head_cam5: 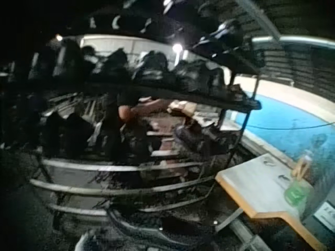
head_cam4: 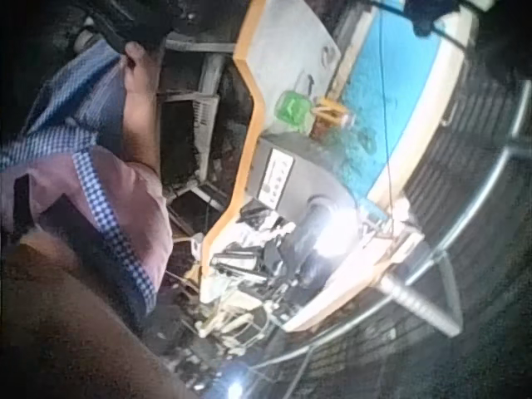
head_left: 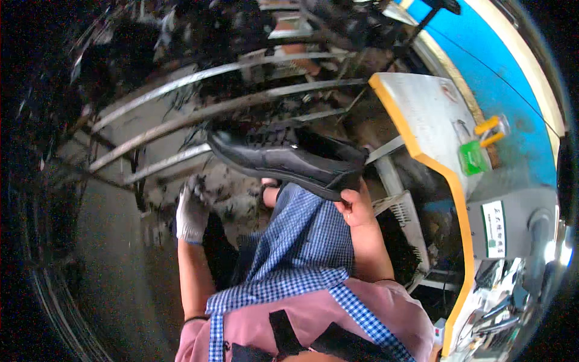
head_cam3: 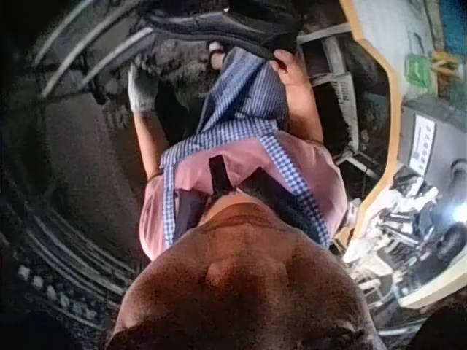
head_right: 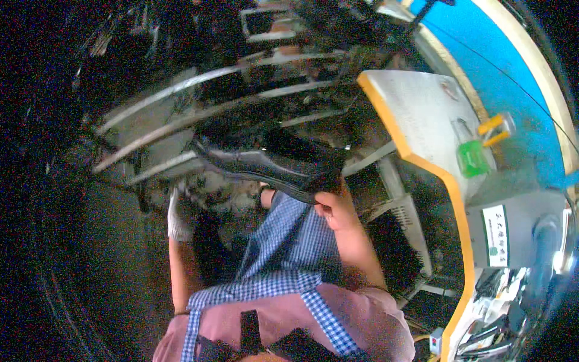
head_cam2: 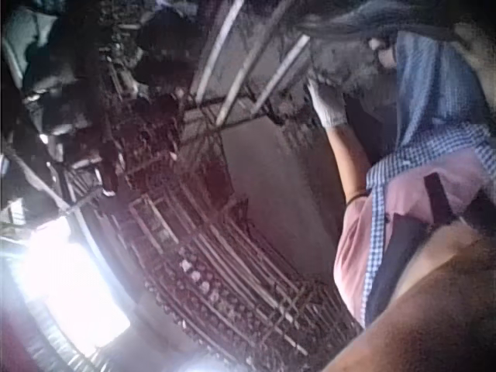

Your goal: Trimming and finishing shoes at a factory workstation.

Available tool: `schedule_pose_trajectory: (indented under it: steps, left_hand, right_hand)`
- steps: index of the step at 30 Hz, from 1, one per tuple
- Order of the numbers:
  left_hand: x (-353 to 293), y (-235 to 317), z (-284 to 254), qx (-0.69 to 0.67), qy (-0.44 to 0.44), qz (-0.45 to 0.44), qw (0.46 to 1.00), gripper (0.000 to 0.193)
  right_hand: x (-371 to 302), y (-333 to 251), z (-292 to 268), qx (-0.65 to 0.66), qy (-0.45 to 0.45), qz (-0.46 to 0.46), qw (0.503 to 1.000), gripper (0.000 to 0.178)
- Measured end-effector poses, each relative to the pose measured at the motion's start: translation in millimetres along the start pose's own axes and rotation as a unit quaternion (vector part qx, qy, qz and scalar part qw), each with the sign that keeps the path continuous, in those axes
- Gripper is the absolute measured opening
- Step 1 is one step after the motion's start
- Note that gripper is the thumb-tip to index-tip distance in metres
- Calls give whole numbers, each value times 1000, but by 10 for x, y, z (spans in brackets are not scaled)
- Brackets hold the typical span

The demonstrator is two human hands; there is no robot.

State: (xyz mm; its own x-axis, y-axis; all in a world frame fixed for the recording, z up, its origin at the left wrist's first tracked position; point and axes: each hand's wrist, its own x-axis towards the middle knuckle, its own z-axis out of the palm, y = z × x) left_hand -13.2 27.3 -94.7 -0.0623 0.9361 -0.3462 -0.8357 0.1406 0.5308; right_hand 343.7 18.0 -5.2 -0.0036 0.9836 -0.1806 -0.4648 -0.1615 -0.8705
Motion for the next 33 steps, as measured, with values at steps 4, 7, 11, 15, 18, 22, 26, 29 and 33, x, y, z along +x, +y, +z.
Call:
schedule_pose_trajectory:
  steps: [4, 7, 11, 15, 18, 22, 26, 29, 33]
  left_hand:
    - [-63, -1, 101, 9, 11, -16, 1000, 26]
    - [87, -12, -290, 35, -9, -12, 999, 35]
    - [93, -39, -225, 65, -28, -7, 997, 40]
    - [57, -48, -48, 47, 13, -15, 999, 22]
    - [-7, -29, 95, 62, 4, 5, 998, 20]
    - [-34, -29, 31, 54, 17, 2, 998, 21]
    - [-53, -10, 37, 86, 12, 1, 996, 23]
    - [-28, -56, 56, 89, 4, 10, 996, 23]
    - [23, -96, -32, 106, -19, -5, 994, 29]
  right_hand:
    - [-86, -397, -53, -20, 132, -231, 964, 63]
    - [-49, -768, 108, -16, 227, -364, 903, 62]
    - [463, -1412, -40, -107, 281, -545, 783, 57]
    - [1154, -2081, -133, -108, 274, -532, 794, 55]
    - [1538, -2357, -122, -146, 274, -533, 787, 52]
    - [1735, -2534, 219, -132, 219, -507, 823, 52]
    - [1917, -2574, 213, -97, 222, -502, 830, 52]
    - [2060, -2563, 108, -55, 266, -480, 834, 51]
    - [2402, -2631, -156, 11, 290, -434, 853, 51]
